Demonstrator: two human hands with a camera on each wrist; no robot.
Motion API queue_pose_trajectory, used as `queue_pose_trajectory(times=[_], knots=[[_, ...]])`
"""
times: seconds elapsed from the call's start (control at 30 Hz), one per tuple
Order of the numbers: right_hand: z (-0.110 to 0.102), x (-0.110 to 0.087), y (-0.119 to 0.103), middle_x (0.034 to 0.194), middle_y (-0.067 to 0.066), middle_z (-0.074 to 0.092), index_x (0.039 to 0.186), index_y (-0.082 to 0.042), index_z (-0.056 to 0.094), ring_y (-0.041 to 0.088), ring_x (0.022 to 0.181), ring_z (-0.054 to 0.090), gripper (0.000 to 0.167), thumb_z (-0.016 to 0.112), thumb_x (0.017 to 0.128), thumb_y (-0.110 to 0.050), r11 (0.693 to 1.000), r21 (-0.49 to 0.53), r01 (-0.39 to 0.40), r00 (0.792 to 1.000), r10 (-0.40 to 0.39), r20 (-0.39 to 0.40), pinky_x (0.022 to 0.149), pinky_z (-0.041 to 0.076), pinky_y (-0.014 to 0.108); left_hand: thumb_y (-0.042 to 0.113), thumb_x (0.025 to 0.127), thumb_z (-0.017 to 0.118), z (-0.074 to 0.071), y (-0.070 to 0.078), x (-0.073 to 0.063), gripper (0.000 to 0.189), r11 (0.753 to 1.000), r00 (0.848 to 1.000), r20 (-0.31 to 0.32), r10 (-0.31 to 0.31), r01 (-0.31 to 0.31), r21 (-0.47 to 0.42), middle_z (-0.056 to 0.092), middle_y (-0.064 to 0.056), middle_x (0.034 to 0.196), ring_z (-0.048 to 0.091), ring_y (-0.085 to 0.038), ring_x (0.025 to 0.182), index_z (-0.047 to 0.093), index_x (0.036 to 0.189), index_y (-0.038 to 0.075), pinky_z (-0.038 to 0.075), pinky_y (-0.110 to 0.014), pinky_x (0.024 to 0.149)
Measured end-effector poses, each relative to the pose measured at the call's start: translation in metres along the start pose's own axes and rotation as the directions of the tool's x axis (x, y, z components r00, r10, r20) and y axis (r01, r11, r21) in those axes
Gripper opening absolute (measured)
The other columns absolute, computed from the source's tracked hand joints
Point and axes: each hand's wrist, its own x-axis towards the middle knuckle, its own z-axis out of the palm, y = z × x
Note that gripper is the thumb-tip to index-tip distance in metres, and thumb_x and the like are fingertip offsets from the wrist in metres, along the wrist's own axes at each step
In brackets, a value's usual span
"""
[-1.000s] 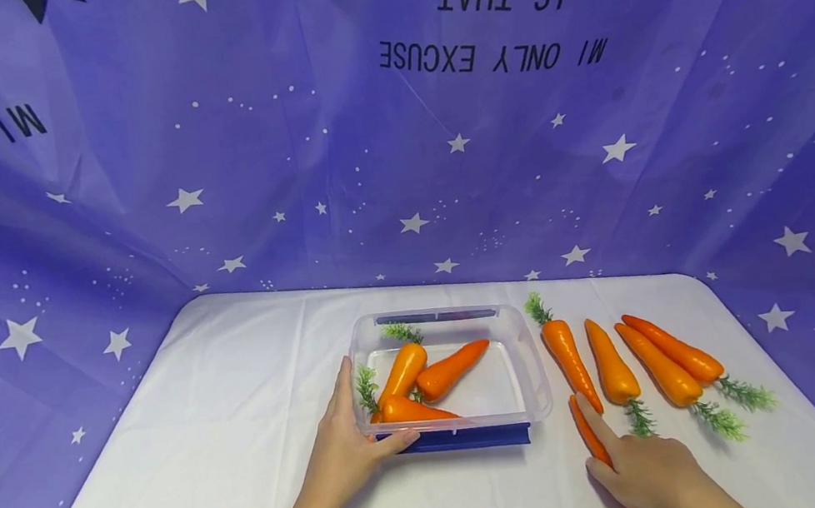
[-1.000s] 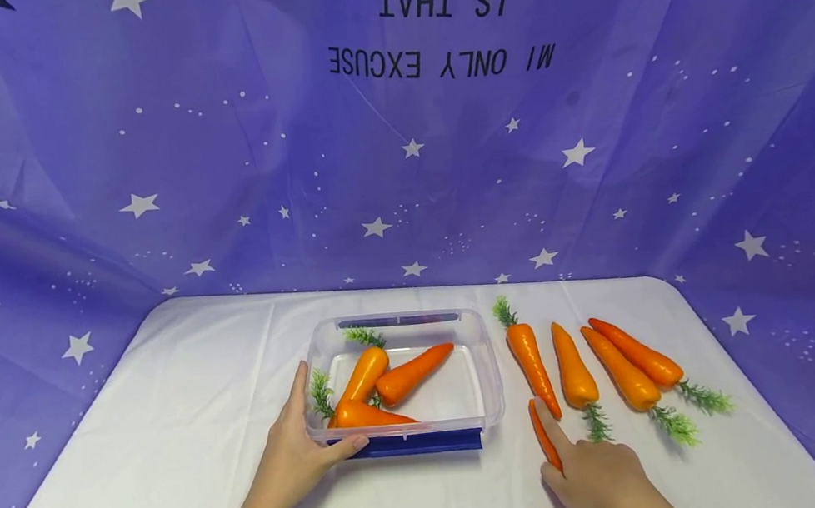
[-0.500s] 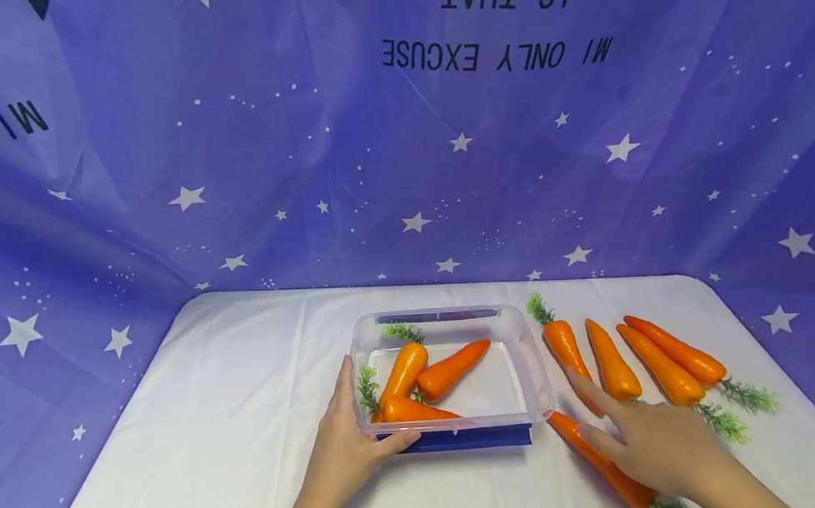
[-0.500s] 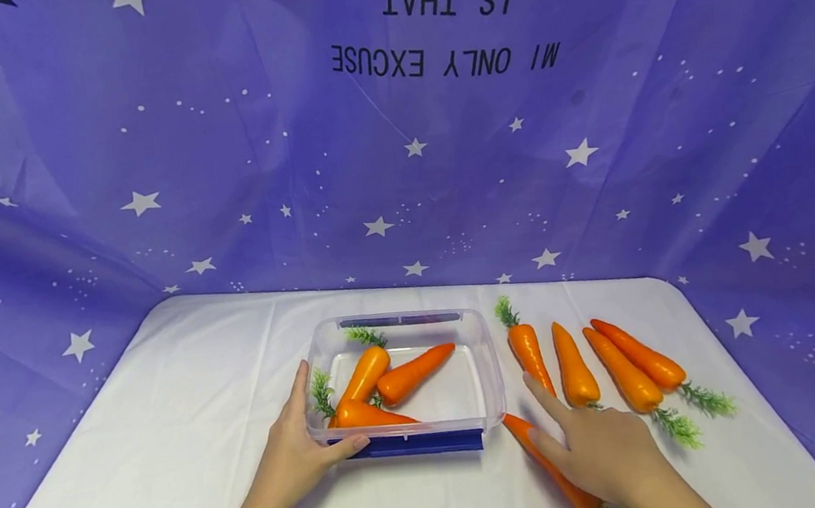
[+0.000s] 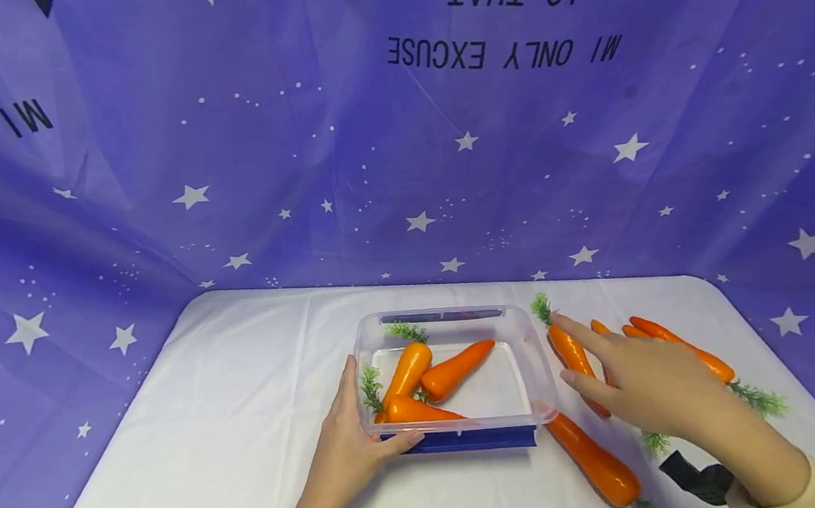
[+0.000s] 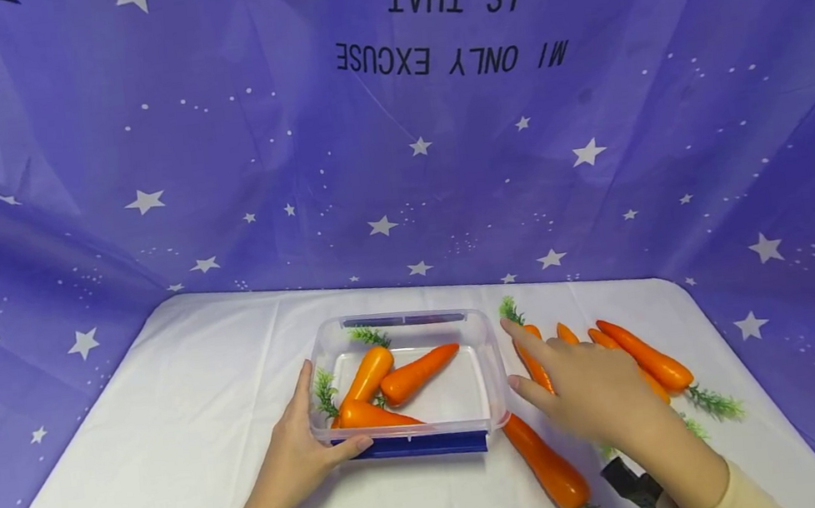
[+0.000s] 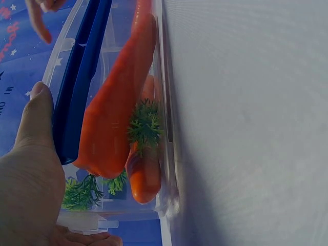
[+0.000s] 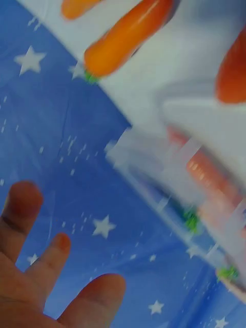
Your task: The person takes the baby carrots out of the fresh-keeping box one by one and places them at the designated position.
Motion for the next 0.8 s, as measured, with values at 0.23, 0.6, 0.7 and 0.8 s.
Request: queue_pose_trajectory(times=[0.23, 0.6, 0.7, 0.8], knots=[[-0.023, 0.017, -0.007, 0.110, 0.001, 0.068, 0.156, -0.036, 0.030, 0.023, 0.089, 0.064, 0.075, 0.052, 0.092, -0.067, 0.994, -0.070, 0.088, 0.996, -0.090, -0.024, 0.066, 0.057, 0.048, 0.074, 0.058, 0.081, 0.000, 0.001, 0.000, 0.139, 1.000, 1.000, -0.002, 0.003, -0.003, 0.013, 0.020, -0.011, 0.166, 0.030, -0.035, 0.148, 0.005, 0.161, 0.020, 0.033, -0.057, 0.116], [0.010, 0.077, -0.025, 0.130, 0.004, 0.062, 0.155, -0.039, 0.030, 0.032, 0.117, 0.056, 0.074, 0.062, 0.091, -0.058, 0.950, -0.075, 0.302, 0.950, -0.307, -0.064, 0.097, 0.050, 0.056, 0.076, 0.057, 0.080, 0.000, 0.001, 0.000, 0.140, 1.000, 1.000, 0.000, 0.004, -0.004, -0.001, 0.020, -0.010, 0.166, 0.030, -0.034, 0.149, 0.004, 0.161, 0.022, 0.032, -0.057, 0.117], [0.020, 0.092, -0.032, 0.135, 0.003, 0.060, 0.155, -0.041, 0.028, 0.032, 0.119, 0.057, 0.076, 0.065, 0.090, -0.055, 0.932, -0.032, 0.362, 0.931, -0.363, -0.043, 0.099, 0.049, 0.057, 0.077, 0.057, 0.079, -0.001, 0.000, 0.000, 0.140, 1.000, 1.000, -0.002, 0.005, -0.005, 0.003, 0.021, -0.010, 0.166, 0.030, -0.034, 0.149, 0.004, 0.161, 0.021, 0.032, -0.056, 0.117], [0.031, 0.103, -0.038, 0.140, 0.004, 0.058, 0.156, -0.041, 0.027, 0.033, 0.122, 0.057, 0.077, 0.067, 0.090, -0.051, 0.910, -0.003, 0.415, 0.910, -0.415, -0.011, 0.101, 0.048, 0.059, 0.078, 0.056, 0.079, 0.000, 0.000, 0.000, 0.141, 1.000, 1.000, -0.005, 0.008, -0.008, 0.008, 0.022, -0.011, 0.165, 0.031, -0.034, 0.148, 0.005, 0.161, 0.019, 0.033, -0.056, 0.117]])
